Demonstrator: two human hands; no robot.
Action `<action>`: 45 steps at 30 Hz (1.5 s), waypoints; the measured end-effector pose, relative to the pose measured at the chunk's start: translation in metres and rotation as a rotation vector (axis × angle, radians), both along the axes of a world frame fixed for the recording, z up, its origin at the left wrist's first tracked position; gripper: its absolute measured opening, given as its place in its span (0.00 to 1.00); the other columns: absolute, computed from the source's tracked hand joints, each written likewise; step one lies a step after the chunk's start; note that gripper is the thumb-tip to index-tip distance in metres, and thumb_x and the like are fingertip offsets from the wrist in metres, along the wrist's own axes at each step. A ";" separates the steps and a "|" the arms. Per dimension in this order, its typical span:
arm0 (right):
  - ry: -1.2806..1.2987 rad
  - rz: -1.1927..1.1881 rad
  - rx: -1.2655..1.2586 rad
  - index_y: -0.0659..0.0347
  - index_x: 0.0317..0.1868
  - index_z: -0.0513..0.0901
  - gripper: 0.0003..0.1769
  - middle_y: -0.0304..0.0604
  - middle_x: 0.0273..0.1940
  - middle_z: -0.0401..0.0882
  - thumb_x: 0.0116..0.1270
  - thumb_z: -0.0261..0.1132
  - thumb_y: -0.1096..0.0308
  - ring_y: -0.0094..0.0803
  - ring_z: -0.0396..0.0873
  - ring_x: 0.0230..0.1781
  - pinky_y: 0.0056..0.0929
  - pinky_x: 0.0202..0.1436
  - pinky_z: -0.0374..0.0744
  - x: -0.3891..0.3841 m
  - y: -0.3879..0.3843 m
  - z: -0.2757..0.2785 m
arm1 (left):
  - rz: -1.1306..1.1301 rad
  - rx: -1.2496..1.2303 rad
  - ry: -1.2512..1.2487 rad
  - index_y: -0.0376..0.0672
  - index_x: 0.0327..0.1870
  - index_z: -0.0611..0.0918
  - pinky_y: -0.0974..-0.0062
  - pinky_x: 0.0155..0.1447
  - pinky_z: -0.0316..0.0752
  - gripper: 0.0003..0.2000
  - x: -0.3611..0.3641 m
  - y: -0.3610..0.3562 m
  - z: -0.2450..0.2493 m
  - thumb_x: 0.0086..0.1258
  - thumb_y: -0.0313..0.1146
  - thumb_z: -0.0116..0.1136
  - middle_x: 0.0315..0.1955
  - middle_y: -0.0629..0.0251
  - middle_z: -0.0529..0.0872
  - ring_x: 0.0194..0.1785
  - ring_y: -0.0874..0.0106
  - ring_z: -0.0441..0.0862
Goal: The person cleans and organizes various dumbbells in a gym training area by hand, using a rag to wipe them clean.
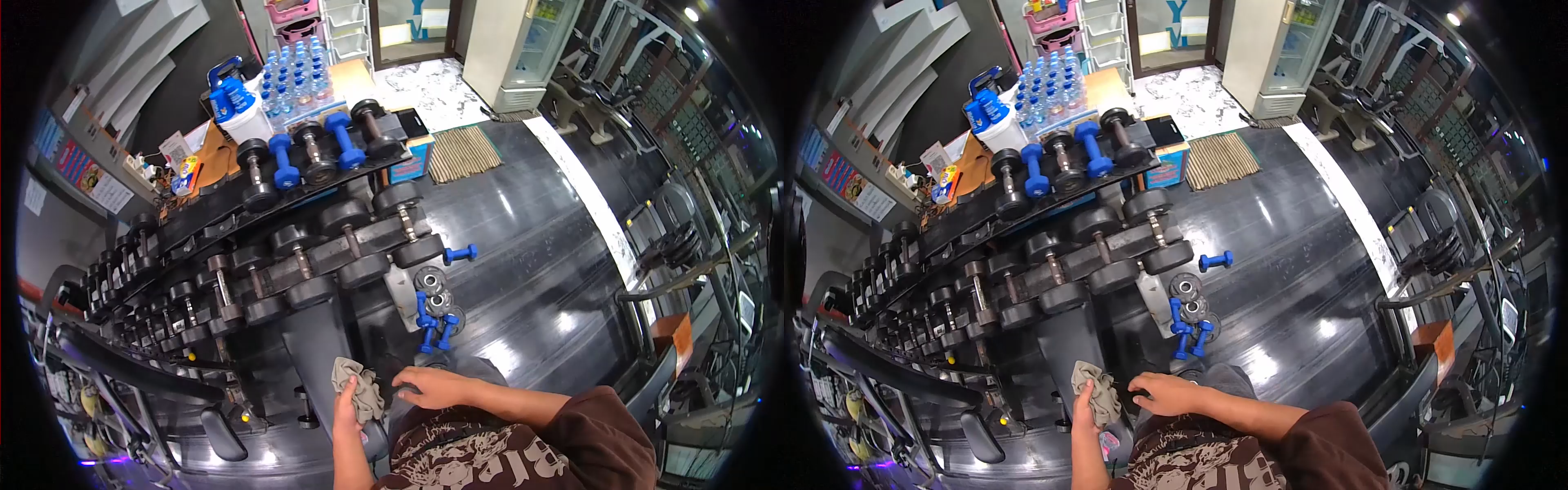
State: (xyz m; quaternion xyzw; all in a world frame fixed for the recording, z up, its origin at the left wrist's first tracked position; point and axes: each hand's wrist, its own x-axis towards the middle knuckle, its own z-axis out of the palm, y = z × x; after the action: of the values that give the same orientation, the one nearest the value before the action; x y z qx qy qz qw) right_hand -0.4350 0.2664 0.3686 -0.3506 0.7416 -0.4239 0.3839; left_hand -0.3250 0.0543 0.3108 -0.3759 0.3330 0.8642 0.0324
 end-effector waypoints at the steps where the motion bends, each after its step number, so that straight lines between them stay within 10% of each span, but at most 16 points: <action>1: 0.020 0.026 0.033 0.62 0.56 0.77 0.18 0.53 0.53 0.79 0.71 0.62 0.61 0.52 0.79 0.54 0.45 0.58 0.77 0.002 0.016 -0.007 | -0.018 0.001 -0.002 0.39 0.57 0.77 0.67 0.43 0.84 0.19 0.001 0.009 -0.003 0.72 0.42 0.62 0.43 0.56 0.87 0.40 0.63 0.87; 8: 0.111 0.163 0.232 0.60 0.57 0.77 0.21 0.56 0.53 0.79 0.71 0.60 0.56 0.56 0.79 0.54 0.49 0.57 0.77 0.022 0.158 -0.036 | -0.026 -0.044 0.018 0.41 0.62 0.76 0.61 0.49 0.83 0.25 0.029 0.139 -0.060 0.77 0.53 0.51 0.50 0.55 0.85 0.46 0.60 0.85; 18: 0.083 -0.043 0.237 0.61 0.57 0.77 0.22 0.56 0.55 0.78 0.72 0.60 0.54 0.56 0.77 0.57 0.49 0.60 0.75 0.012 0.350 -0.046 | 0.047 0.103 0.224 0.44 0.71 0.68 0.52 0.66 0.73 0.38 0.044 0.326 -0.014 0.73 0.67 0.42 0.61 0.55 0.79 0.60 0.57 0.79; 30: 0.228 -0.148 0.423 0.58 0.59 0.77 0.21 0.56 0.54 0.78 0.71 0.61 0.55 0.57 0.78 0.55 0.48 0.59 0.77 -0.036 0.346 -0.035 | -0.071 0.052 -0.178 0.36 0.63 0.75 0.66 0.63 0.77 0.21 0.001 0.294 -0.033 0.77 0.41 0.51 0.56 0.58 0.83 0.57 0.65 0.83; 45: 0.171 -0.201 0.407 0.59 0.60 0.77 0.22 0.57 0.55 0.78 0.72 0.60 0.55 0.56 0.77 0.58 0.48 0.60 0.76 -0.159 0.345 -0.035 | -0.288 -0.061 -0.045 0.36 0.62 0.75 0.67 0.59 0.79 0.20 -0.157 0.301 -0.036 0.79 0.41 0.47 0.52 0.58 0.85 0.53 0.64 0.85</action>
State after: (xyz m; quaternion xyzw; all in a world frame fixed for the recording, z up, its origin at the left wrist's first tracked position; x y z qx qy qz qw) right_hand -0.5937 0.6116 0.3335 -0.2251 0.8726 -0.2707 0.3384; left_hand -0.4822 0.3548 0.2750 -0.3446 0.4085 0.8314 0.1521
